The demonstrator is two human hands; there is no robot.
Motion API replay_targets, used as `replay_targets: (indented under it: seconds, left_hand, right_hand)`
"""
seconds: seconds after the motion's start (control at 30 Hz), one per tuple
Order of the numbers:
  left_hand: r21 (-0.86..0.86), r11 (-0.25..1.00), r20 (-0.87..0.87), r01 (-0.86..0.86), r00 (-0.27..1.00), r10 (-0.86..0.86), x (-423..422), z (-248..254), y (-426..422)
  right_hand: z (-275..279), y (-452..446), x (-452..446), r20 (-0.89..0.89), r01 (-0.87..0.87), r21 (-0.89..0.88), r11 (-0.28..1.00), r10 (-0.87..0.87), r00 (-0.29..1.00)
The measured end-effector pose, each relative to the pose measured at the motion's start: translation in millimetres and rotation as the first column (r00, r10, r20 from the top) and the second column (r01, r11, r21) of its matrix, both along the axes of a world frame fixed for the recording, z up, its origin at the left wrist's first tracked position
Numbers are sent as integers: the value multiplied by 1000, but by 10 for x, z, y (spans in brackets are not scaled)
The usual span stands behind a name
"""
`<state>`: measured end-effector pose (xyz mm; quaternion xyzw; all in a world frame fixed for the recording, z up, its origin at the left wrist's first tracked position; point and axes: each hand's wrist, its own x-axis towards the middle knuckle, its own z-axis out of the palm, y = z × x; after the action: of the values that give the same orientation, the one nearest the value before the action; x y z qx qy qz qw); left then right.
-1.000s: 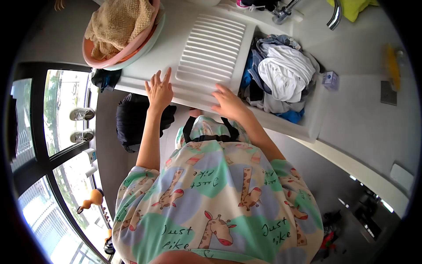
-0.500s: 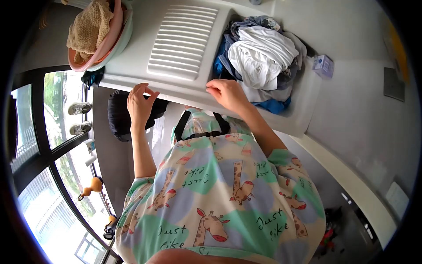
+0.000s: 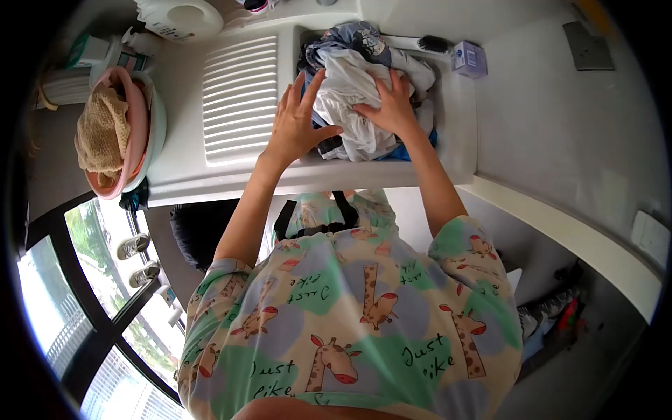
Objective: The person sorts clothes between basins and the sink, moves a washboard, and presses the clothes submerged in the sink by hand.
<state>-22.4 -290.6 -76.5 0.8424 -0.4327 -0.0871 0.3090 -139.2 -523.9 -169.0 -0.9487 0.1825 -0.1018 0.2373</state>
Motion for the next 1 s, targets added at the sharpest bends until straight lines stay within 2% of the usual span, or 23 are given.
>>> replay_targets:
  seconds: [0.03, 0.13, 0.23, 0.3, 0.47, 0.57, 0.7, 0.73, 0.83, 0.87, 0.97, 1.0]
  left_hand:
    - [198, 979, -34, 40, 999, -34, -10, -24, -225]
    - [467, 865, -131, 185, 982, -139, -33, -338, -691]
    - [572, 785, -275, 237, 957, -89, 29, -600, -849]
    - [538, 804, -339, 255, 938, -71, 100, -716, -882]
    - [586, 770, -372, 252, 928, -21, 215, -920, -1035]
    - [639, 715, -423, 284, 906, 18, 283, -1031, -1142]
    - [697, 673, -361, 246, 932, 33, 241, -1172, -1182]
    - [687, 689, -341, 228, 940, 29, 212, -1189, -1166]
    - [590, 788, -290, 173, 957, 7, 137, -1578, -1088]
    - [651, 734, -302, 190, 953, 21, 149, -1307, -1127]
    - [698, 703, -208, 137, 978, 15, 111, -1475, -1162]
    - [551, 831, -215, 79, 975, 50, 35, -1855, -1078]
  right_hand:
    - [-2, 49, -103, -5, -2, 15, 1000, 2, 1000]
    - [-36, 94, -243, -143, 19, 117, 993, -2, 990]
    - [-107, 46, -138, -294, 21, 98, 995, 9, 956]
    - [-109, 49, -40, -385, 15, 71, 997, 13, 923]
    - [-364, -86, 136, -328, -56, 95, 994, 85, 941]
    - [-419, -105, 214, -426, 23, 174, 985, 54, 903]
    - [-366, 80, 223, -464, 63, 16, 998, -49, 885]
    - [-416, 100, 198, -376, 46, -48, 998, -61, 924]
    - [-423, 146, 203, -407, 64, -61, 996, -84, 910]
    - [-490, 157, 177, -365, 62, -103, 993, -96, 926]
    - [-699, 149, 132, -219, 52, -182, 982, -92, 971]
    - [-797, 116, 115, -230, 50, -124, 991, -77, 970]
